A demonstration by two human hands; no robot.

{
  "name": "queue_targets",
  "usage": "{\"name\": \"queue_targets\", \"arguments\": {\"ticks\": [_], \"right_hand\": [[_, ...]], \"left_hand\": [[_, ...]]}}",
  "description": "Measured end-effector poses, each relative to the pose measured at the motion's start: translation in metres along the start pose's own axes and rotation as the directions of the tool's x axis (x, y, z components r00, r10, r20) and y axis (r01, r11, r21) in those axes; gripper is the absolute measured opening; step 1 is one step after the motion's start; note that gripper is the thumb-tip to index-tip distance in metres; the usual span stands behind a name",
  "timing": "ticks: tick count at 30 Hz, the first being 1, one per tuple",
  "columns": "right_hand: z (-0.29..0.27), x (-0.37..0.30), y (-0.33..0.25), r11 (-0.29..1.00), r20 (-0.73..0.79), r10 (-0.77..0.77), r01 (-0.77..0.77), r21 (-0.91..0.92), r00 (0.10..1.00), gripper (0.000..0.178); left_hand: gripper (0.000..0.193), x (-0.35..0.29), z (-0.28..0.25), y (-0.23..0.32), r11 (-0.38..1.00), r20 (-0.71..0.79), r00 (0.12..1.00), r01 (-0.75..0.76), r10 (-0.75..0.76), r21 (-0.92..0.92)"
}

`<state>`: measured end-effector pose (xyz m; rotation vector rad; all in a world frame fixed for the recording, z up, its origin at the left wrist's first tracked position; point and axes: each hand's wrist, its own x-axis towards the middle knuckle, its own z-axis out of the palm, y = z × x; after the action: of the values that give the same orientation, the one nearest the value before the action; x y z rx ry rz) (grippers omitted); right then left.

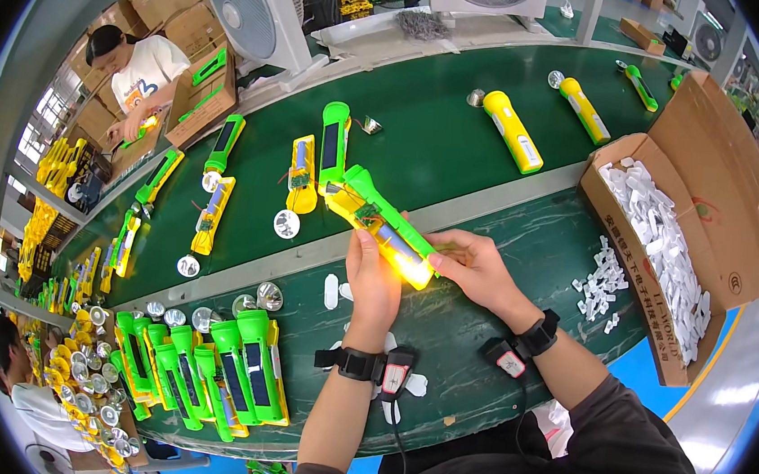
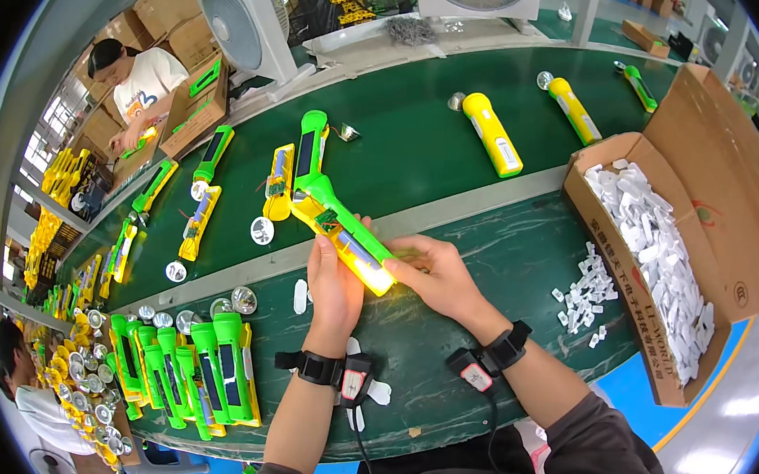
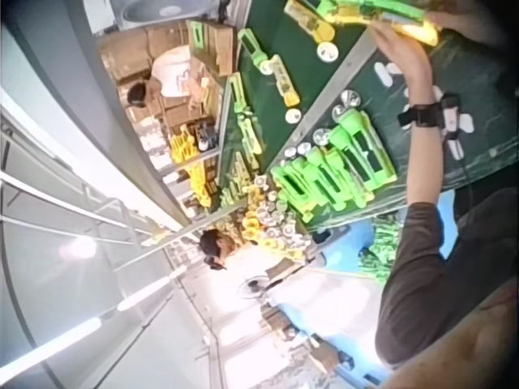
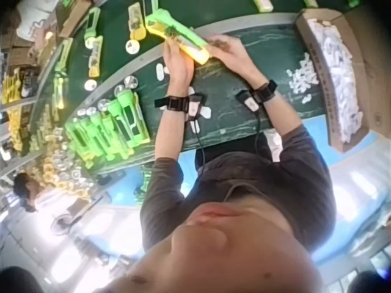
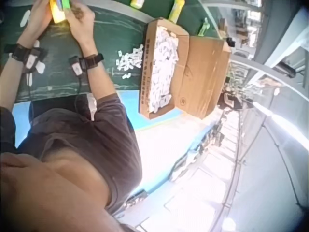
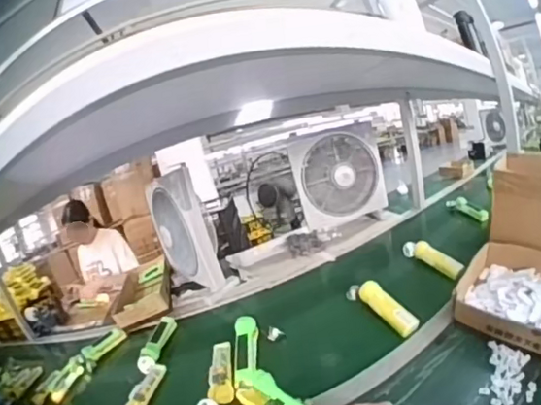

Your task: Assembling, testing, and organizing portable solar flashlights on a factory production line.

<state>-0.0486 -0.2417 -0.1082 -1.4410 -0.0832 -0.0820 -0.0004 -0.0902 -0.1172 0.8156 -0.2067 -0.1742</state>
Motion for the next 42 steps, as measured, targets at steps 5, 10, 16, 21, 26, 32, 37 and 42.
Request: {"name": "queue_targets", "arguments": {"ticks": [5, 10, 16, 21, 26, 32, 37, 42], "right_hand": [[0.0, 0.001, -0.001, 0.977, 0.075, -0.028, 0.043, -0.211, 0.997, 0.031], [-0.003, 0.006, -0.011, 0.928, -0.05, -0.231, 0.205, -0.31, 0.972, 0.022], [0.097, 0.023, -0.091, 0.529, 0.497, -0.351, 0.607, -0.593, 0.793, 0.014], [0.136, 0.035, -0.032, -0.108, 0.573, 0.059, 0.576, -0.81, 0.817, 0.009], [0.188, 0.016, -0.046, -0.15, 0.723, -0.063, 0.71, -0.688, 0.688, 0.005], [0.12, 0.055, -0.033, 0.672, 0.513, -0.107, 0.442, -0.594, 0.852, 0.014], [0.104, 0.058, -0.071, 0.981, 0.425, 0.002, 0.081, -0.176, 0.905, 0.041], [0.059, 0.053, -0.08, 0.977, 0.241, -0.054, 0.102, -0.189, 0.969, 0.022]], "left_hand": [[0.037, 0.0, 0.005, 0.0, 0.988, -0.052, 0.996, 0.075, -0.069, 0.134], [0.034, 0.008, 0.002, -0.005, 0.991, -0.105, 0.988, 0.117, -0.111, 0.057], [0.039, -0.008, -0.041, -0.029, 0.874, 0.098, 0.968, -0.249, 0.229, 0.417], [0.066, -0.005, 0.02, 0.024, 0.115, -0.158, 0.987, 0.158, -0.014, 0.981], [0.069, -0.001, -0.031, -0.035, 0.812, -0.173, 0.907, -0.242, 0.384, 0.531], [0.052, -0.008, 0.026, 0.015, 0.468, -0.168, 0.98, 0.199, -0.108, 0.861], [0.049, -0.001, 0.008, 0.005, 0.969, -0.112, 0.994, 0.031, -0.004, 0.243], [0.052, 0.004, 0.001, -0.007, 0.989, 0.009, 0.996, 0.084, -0.086, 0.119]]}}
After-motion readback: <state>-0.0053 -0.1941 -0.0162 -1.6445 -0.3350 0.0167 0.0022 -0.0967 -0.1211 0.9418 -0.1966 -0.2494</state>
